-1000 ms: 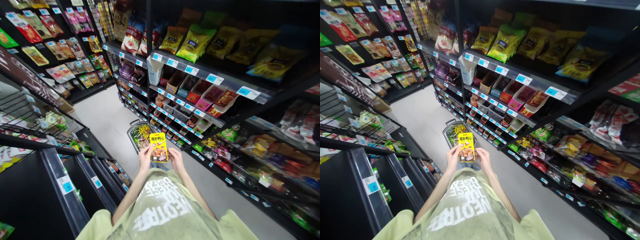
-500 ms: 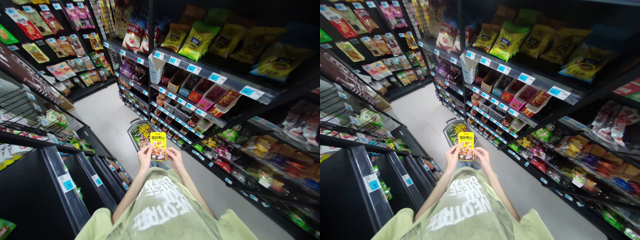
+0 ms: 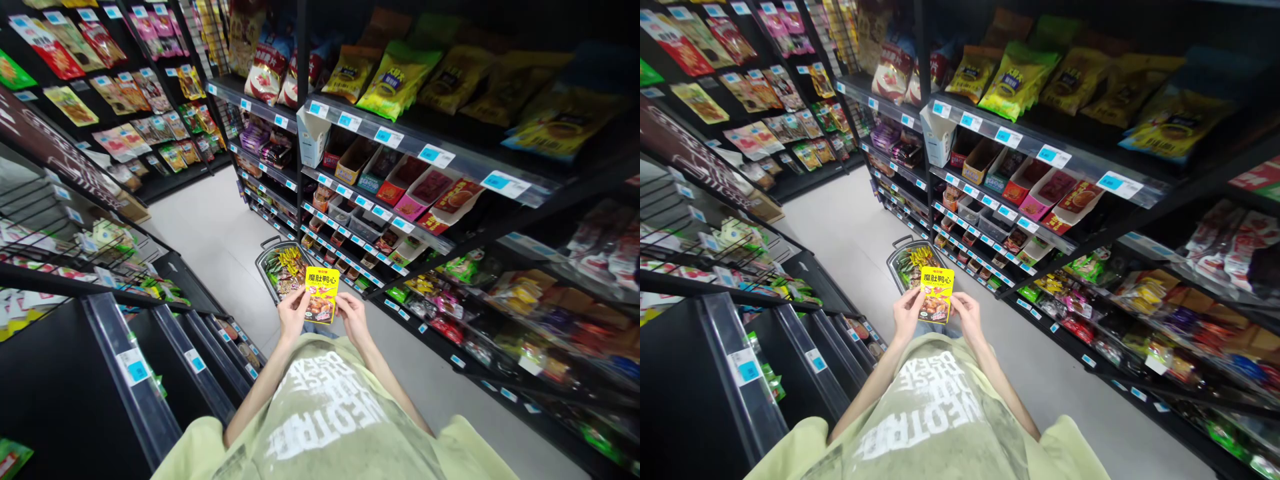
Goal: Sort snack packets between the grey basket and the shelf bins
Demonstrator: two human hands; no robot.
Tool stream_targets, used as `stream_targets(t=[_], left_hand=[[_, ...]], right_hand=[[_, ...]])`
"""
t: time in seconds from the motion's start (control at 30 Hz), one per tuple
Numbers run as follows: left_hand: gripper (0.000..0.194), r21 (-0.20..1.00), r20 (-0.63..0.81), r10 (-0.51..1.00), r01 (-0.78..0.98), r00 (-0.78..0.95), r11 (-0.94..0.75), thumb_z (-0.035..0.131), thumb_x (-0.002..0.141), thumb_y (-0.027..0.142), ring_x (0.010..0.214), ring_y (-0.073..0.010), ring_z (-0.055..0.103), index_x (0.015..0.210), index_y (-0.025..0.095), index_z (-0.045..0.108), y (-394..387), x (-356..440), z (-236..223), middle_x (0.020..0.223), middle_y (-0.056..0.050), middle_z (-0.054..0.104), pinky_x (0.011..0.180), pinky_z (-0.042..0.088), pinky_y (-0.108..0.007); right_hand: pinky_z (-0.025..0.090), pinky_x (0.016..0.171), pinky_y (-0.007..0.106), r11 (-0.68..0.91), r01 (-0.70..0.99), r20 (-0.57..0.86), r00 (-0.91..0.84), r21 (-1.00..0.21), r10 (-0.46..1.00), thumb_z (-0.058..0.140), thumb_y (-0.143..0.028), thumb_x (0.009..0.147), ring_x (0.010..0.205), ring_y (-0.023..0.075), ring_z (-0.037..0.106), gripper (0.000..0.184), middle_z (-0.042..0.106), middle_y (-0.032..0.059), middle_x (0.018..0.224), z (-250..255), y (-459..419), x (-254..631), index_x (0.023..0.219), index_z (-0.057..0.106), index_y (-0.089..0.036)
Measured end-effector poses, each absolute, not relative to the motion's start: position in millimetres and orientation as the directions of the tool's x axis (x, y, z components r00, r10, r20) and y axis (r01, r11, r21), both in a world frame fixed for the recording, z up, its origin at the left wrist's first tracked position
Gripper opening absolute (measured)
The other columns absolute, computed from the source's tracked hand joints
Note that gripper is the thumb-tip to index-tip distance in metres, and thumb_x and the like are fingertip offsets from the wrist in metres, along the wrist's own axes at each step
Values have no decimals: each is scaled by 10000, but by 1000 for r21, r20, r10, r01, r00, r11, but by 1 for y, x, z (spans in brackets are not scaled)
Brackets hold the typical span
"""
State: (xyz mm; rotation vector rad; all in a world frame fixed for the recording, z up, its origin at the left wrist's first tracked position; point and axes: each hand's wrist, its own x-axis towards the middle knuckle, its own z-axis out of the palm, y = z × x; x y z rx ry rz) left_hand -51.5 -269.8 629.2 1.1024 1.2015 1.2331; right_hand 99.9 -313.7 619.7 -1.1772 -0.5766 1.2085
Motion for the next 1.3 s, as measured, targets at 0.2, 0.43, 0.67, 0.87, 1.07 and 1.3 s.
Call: stream_targets(t=[0.2, 0.43, 0.67, 0.87, 1.07, 1.3], left_hand=[[370, 998, -34, 999, -48, 1, 34, 708, 793, 398, 891, -210, 684, 1073, 158, 742, -269, -53, 629, 1018, -99, 722, 767, 552, -294], [249, 867, 424, 897, 230, 125, -442, 656, 855, 249, 835, -169, 643, 1089, 257, 739, -269, -56, 631, 909, -56, 696, 763, 535, -304], [253, 535, 653, 550, 196, 520, -822, 566, 905, 157, 893, -178, 648, 1071, 269, 719, -265, -62, 624, 923, -55, 743, 792, 539, -341], [281, 464, 674, 489, 197, 554, -864, 573, 892, 128, 967, -195, 664, 1092, 269, 712, -266, -63, 617, 950, -43, 759, 825, 531, -360], [268, 480, 633, 516, 231, 577, -846, 560, 907, 172, 957, -192, 676, 1089, 294, 714, -266, -67, 618, 950, -39, 765, 818, 512, -354], [236, 442, 704, 546, 322, 454, -837, 628, 873, 196, 857, -193, 666, 1038, 322, 740, -266, -75, 617, 884, -18, 774, 839, 474, -384]], right_hand=[[356, 513, 233, -80, -368, -207, 320, -926, 925, 757, -386, 753, 531, 96, 454, 208, 583, -21, 612, 616, -311, 99, 775, 705, -185], [550, 712, 294, -92, -432, -223, 263, -897, 939, 778, -373, 739, 894, 199, 666, 400, 693, 64, 1106, 629, -309, 94, 1093, 643, -249], [561, 794, 326, -181, -574, -276, 82, -799, 958, 778, -386, 747, 973, 236, 678, 375, 710, 86, 1123, 635, -312, 87, 1062, 677, -209], [562, 733, 322, -193, -577, -301, 97, -794, 949, 794, -398, 727, 862, 227, 696, 346, 743, 81, 1005, 637, -311, 89, 983, 704, -184], [568, 698, 320, -172, -563, -294, 133, -809, 947, 798, -401, 719, 838, 229, 701, 337, 749, 80, 984, 635, -310, 87, 957, 705, -183], [585, 666, 355, -16, -590, -207, 257, -808, 944, 751, -392, 783, 790, 226, 711, 273, 746, 74, 942, 629, -307, 94, 980, 688, -213]])
